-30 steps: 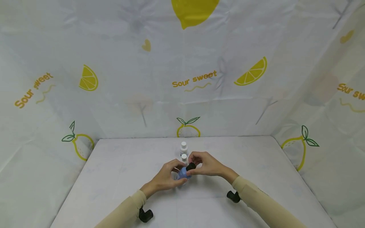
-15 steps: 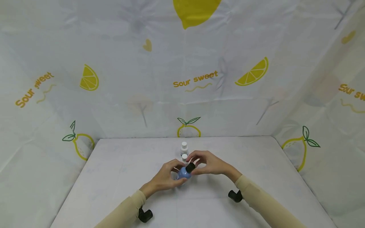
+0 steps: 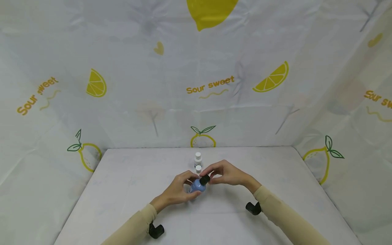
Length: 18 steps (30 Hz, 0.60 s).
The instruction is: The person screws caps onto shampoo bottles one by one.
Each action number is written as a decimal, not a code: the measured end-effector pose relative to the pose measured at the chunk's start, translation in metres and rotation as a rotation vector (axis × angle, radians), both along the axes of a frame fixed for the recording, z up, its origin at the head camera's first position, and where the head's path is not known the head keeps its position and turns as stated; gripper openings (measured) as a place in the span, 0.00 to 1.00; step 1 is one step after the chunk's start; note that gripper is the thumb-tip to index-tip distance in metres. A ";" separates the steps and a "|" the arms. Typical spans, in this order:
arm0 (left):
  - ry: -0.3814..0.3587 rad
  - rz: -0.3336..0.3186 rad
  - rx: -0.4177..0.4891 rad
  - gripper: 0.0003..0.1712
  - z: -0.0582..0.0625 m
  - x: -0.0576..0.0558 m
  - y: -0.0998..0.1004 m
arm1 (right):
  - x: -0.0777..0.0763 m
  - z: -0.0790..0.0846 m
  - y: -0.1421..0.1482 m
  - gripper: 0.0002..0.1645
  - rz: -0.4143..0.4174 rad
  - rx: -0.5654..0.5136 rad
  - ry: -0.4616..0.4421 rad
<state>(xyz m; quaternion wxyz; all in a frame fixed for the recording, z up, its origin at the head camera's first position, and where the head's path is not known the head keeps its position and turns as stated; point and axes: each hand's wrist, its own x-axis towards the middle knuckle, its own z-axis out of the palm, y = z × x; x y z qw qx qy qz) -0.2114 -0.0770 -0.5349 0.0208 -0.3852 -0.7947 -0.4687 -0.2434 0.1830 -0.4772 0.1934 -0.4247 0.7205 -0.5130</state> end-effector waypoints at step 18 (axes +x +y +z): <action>0.018 -0.007 -0.011 0.26 0.002 0.001 0.000 | 0.003 0.000 -0.005 0.21 -0.060 -0.011 0.060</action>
